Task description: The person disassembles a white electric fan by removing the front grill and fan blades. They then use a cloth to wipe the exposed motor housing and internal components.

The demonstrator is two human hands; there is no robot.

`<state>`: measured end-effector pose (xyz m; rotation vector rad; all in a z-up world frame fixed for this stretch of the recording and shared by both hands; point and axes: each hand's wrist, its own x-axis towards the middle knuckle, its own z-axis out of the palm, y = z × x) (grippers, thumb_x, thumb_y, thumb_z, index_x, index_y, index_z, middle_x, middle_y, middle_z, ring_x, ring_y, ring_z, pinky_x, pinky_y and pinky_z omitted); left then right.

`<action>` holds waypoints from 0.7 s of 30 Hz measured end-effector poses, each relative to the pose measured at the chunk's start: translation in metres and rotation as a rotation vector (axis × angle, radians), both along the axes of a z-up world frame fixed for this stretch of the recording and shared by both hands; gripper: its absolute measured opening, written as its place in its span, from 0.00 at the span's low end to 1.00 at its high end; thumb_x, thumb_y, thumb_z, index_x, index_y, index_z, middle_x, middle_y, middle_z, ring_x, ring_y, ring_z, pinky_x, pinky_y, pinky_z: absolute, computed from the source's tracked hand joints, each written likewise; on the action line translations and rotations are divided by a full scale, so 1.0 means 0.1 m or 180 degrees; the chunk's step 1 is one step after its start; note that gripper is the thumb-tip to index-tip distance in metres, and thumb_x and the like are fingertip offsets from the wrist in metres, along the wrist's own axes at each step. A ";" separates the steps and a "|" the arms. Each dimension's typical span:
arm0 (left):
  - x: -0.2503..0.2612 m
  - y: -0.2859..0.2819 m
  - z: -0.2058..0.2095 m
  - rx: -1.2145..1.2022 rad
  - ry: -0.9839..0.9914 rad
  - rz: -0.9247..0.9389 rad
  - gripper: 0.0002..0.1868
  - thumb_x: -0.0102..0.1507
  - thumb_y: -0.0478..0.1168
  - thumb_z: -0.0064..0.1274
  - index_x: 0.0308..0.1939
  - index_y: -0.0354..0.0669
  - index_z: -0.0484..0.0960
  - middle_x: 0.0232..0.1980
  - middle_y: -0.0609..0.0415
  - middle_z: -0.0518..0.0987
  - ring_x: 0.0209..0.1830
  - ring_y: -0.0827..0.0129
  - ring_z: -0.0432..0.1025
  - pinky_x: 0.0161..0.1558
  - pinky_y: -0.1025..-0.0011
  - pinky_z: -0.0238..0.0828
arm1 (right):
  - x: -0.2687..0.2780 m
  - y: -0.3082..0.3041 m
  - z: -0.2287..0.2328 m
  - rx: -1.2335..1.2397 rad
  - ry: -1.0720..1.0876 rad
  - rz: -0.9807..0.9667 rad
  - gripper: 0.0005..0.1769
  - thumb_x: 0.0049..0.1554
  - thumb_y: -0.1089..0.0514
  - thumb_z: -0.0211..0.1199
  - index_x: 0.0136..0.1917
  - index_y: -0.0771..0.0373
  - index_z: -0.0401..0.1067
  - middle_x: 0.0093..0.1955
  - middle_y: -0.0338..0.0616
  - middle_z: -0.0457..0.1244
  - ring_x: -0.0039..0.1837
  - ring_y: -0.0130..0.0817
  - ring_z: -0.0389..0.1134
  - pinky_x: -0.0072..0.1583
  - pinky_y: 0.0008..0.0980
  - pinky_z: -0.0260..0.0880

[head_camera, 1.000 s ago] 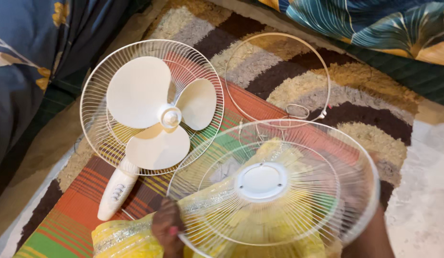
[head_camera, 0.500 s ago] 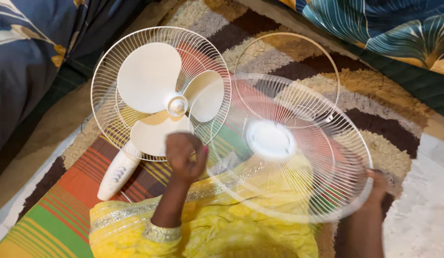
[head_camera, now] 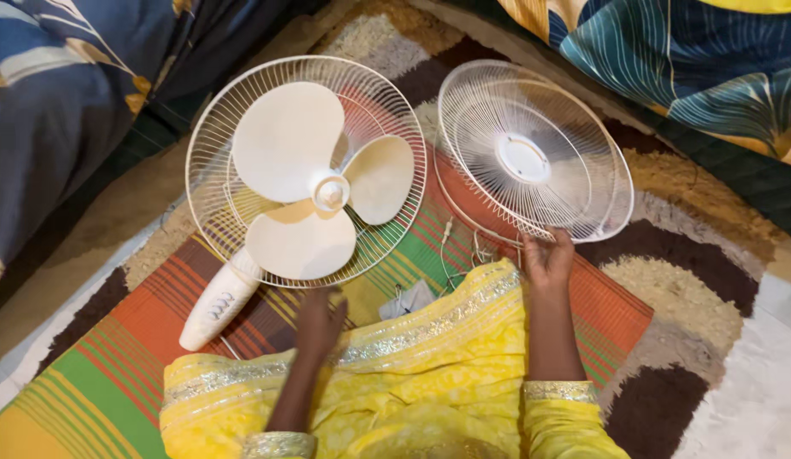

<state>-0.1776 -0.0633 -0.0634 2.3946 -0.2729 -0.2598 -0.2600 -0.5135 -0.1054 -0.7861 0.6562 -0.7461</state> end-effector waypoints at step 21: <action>-0.50 -0.42 -1.02 0.1619 0.0944 -0.1226 0.11 0.66 0.44 0.50 0.47 0.44 0.79 0.46 0.41 0.84 0.47 0.47 0.80 0.45 0.50 0.76 | 0.57 0.39 0.07 0.0644 0.1629 0.1379 0.12 0.65 0.53 0.56 0.56 0.63 0.69 0.46 0.44 0.61 0.42 0.32 0.61 0.41 0.29 0.68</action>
